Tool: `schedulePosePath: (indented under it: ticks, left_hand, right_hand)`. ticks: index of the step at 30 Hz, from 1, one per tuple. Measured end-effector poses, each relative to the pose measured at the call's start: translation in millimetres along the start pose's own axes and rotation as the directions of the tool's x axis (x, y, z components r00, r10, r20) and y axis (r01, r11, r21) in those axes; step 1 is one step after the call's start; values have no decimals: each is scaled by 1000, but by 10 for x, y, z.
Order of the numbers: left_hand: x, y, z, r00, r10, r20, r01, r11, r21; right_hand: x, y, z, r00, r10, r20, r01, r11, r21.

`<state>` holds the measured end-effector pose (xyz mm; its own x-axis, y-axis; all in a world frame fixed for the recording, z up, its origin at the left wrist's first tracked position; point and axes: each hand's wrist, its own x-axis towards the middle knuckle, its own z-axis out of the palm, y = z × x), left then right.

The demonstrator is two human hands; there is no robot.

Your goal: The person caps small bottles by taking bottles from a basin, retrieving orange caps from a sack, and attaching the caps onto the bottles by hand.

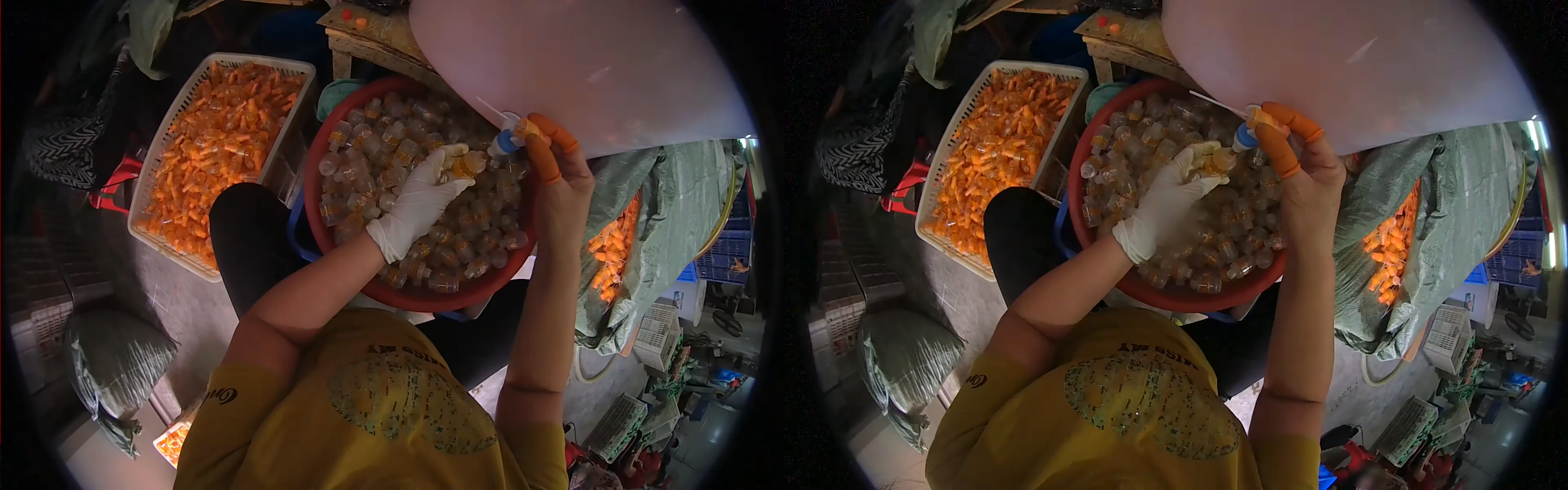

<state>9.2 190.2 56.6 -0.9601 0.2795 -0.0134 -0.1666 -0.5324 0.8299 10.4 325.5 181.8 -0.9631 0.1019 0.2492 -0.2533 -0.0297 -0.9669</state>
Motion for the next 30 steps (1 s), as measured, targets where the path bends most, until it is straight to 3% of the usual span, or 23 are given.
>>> schedulePosePath:
  ticks: [10,13,16,19,22,24,26,29,30]
  left_hand:
    - [-34,82,70,998,-37,-49,38,999,32]
    - [-24,132,85,993,-105,-51,107,993,41]
    - [-79,77,78,991,-85,-100,98,985,139]
    - [-251,236,9,993,-31,-111,93,784,614]
    - [-440,403,-124,988,-145,-60,157,897,413]
    - [-524,448,-134,922,-383,-60,387,905,177]
    - [-573,462,-133,871,-485,81,484,874,37]
    - [-632,465,-117,822,-459,338,494,869,-21]
    - [-651,517,-98,803,-470,366,513,858,-25]
  right_hand:
    - [-5,-15,-32,999,-44,-15,43,999,-14]
    - [-115,-186,19,985,-159,-74,158,987,-12]
    - [-301,-324,38,966,-256,42,259,951,-166]
    - [-417,-155,-273,895,-205,397,425,666,-613]
    - [-486,27,-564,893,-271,360,448,458,-767]
    - [-569,-17,-598,929,-215,301,369,542,-755]
    - [-633,-96,-567,942,-145,304,324,633,-703]
    - [-747,-172,-456,907,-34,419,289,776,-561]
    - [-740,-184,-471,879,-67,472,345,773,-533]
